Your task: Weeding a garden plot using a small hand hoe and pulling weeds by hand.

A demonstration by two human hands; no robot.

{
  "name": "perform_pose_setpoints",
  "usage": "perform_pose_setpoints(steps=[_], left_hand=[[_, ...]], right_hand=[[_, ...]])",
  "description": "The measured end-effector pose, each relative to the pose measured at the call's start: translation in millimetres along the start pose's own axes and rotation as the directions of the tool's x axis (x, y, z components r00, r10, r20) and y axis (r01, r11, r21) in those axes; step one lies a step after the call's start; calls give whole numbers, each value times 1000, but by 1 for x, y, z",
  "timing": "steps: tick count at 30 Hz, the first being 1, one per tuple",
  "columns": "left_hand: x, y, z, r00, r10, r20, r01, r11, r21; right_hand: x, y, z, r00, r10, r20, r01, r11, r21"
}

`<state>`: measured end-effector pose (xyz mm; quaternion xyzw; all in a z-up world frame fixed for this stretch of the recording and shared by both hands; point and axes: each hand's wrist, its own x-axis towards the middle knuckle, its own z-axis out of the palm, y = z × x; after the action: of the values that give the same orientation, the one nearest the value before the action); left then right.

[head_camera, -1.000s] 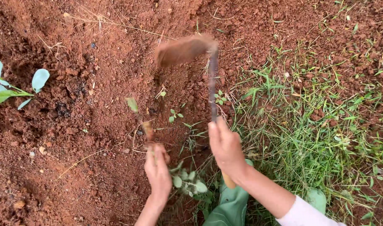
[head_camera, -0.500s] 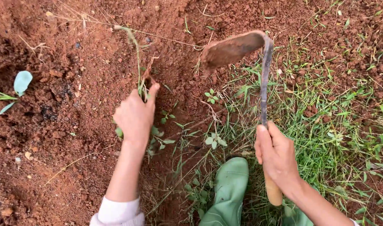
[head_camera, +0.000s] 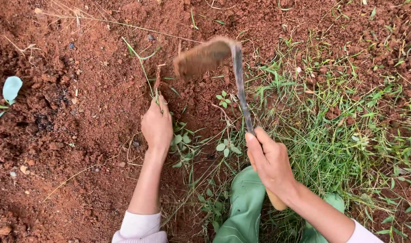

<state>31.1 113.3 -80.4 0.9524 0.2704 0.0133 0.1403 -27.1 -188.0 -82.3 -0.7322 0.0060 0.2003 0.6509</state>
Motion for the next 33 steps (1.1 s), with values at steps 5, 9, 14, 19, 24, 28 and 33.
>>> perform_pose_setpoints(steps=[5, 9, 14, 19, 24, 28, 33], left_hand=[[-6, 4, -2, 998, -53, 18, 55, 989, -140], [-11, 1, -2, 999, -34, -11, 32, 988, -154], [-6, -9, 5, 999, -1, -51, -5, 991, -133], [-7, -8, 1, 997, -68, 24, 72, 968, -240], [-13, -15, 3, 1000, 7, 12, -4, 971, -239], [-13, -18, 2, 1000, 25, 2, -24, 972, -232], [-11, -30, 18, 1000, 23, 1, -21, 931, -363]], right_hand=[[18, -49, 44, 981, -172, -85, 189, 935, 300], [32, -50, 82, 999, -32, -26, 40, 865, 500], [36, -49, 60, 945, 206, 253, -250, 956, 154], [29, -61, 59, 996, -17, 83, -12, 944, 330], [35, -44, 82, 988, 79, 135, -91, 992, 85], [27, -58, 47, 911, 282, 302, -336, 931, 143], [15, -80, 37, 995, -78, -58, 92, 949, 303]])
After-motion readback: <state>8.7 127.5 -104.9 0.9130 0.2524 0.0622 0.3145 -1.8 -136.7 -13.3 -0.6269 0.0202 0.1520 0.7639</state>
